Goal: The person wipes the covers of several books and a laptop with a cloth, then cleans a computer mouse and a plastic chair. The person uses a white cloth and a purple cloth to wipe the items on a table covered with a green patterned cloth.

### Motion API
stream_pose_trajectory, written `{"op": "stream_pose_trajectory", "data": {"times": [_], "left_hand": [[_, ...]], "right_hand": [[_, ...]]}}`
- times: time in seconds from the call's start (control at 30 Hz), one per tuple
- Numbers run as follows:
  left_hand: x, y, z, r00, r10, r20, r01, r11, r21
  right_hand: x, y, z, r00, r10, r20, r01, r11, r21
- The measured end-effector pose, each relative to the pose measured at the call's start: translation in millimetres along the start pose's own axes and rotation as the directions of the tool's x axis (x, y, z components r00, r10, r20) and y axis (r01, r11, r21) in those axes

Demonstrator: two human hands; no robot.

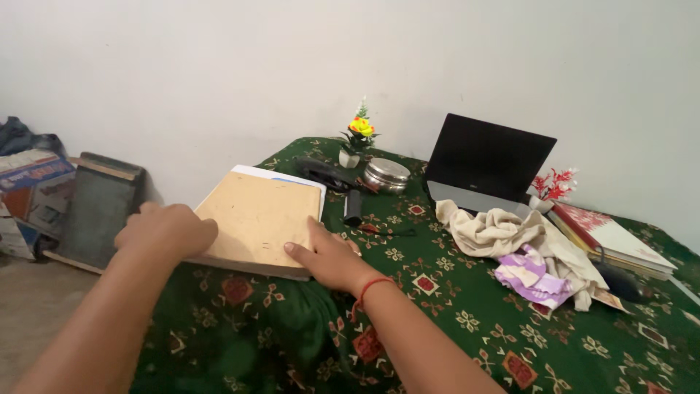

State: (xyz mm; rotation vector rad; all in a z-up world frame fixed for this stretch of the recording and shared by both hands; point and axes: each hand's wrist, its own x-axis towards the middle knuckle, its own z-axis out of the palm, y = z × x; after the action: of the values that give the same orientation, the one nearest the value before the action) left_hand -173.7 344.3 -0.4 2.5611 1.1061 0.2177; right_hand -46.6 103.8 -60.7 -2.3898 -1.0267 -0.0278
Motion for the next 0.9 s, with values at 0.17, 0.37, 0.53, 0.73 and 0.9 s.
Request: {"op": "stream_pose_trajectory", "data": {"times": [0.17,0.37,0.53,0.73,0.9], "left_hand": [[1.7,17.2,4.0,1.000,0.025,0.011,-0.025,0.997,0.076],[-2.5,46.6,11.9,0.999,-0.028,-0.043,0.031,0.997,0.065],[-7.0,63.9,-3.5,0.991,-0.121,0.061,0.114,0.987,0.116],[2.5,79.0,-3.4,0.995,0.067,-0.069,-0.064,0.996,0.057],[39.9,63.5,24.5,0.997,0.081,-0.010,-0.082,0.995,-0.058]], "right_hand": [[-7.4,-16.7,-8.1,0.997,0.019,-0.072,-0.014,0.998,0.068],[-14.4,-21.5,-12.8,0.997,0.019,-0.070,-0.008,0.988,0.155],[-17.1,-9.2,-16.3,0.995,0.046,-0.092,-0.013,0.944,0.331],[-16.9,1.9,-20.5,0.982,0.094,-0.166,0.030,0.782,0.623],[-25.5,8.5,-21.2,0.951,0.054,-0.305,0.127,0.829,0.545]]}}
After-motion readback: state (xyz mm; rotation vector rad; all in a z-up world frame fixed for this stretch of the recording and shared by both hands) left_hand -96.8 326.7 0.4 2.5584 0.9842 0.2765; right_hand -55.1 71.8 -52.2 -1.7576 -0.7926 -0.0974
